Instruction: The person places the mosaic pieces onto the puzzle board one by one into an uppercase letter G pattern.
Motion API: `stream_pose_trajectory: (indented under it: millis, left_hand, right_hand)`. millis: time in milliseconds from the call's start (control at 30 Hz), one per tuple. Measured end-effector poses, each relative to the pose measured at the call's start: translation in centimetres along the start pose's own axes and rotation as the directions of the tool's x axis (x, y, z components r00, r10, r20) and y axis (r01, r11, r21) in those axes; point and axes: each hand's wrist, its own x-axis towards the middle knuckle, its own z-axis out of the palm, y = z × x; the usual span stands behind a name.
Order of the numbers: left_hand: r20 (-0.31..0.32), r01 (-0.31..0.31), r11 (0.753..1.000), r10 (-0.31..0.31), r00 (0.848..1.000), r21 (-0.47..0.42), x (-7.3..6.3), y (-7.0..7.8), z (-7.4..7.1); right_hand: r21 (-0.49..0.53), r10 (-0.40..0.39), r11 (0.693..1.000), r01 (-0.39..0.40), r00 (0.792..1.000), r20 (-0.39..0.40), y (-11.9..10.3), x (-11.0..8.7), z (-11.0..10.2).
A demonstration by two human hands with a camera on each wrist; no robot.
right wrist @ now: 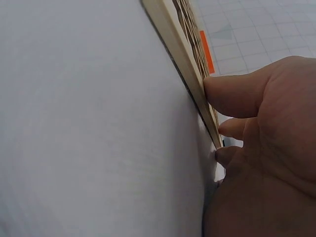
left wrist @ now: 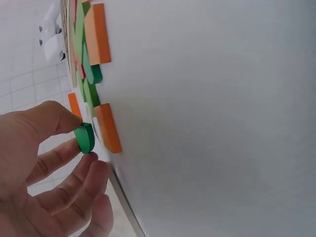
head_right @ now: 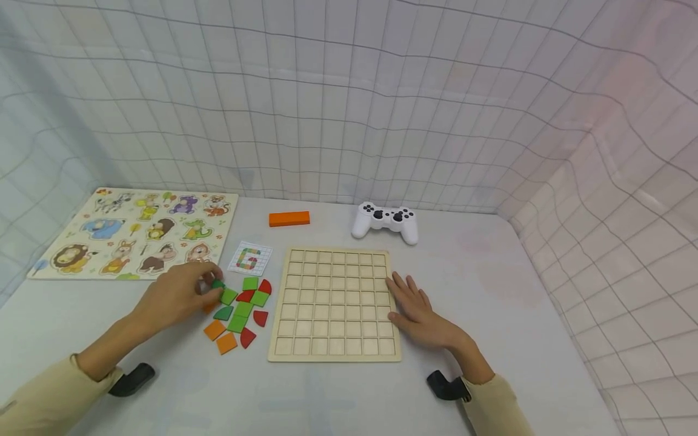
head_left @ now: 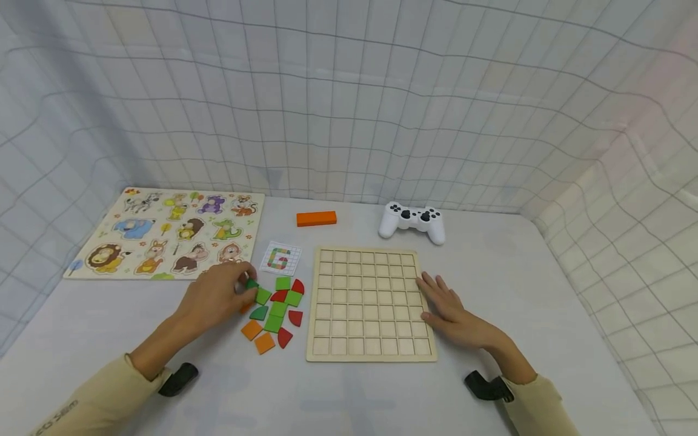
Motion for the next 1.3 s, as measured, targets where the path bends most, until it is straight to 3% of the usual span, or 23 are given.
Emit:
stream_pose_trajectory:
  millis: [533, 900, 1300]
  left_hand:
    - [-0.029, -0.052, 0.978, 0.048, 0.998, -0.201, 1.7, 1.6, 0.2]
    - [-0.033, -0.108, 0.958, 0.103, 0.994, -0.266, 4.2, 4.2, 2.6]
    - [0.013, -0.166, 0.935, 0.179, 0.984, -0.313, 6.5, 7.3, 4.7]
  right_hand:
    - [-0.013, -0.013, 1.0, 0.013, 1.0, 0.005, 0.1, 0.0, 0.0]
    - [-0.021, -0.019, 1.0, 0.019, 1.0, 0.002, -0.2, 0.0, 0.0]
    - [-0.031, -0.019, 0.999, 0.019, 1.0, -0.007, 0.0, 0.0, 0.0]
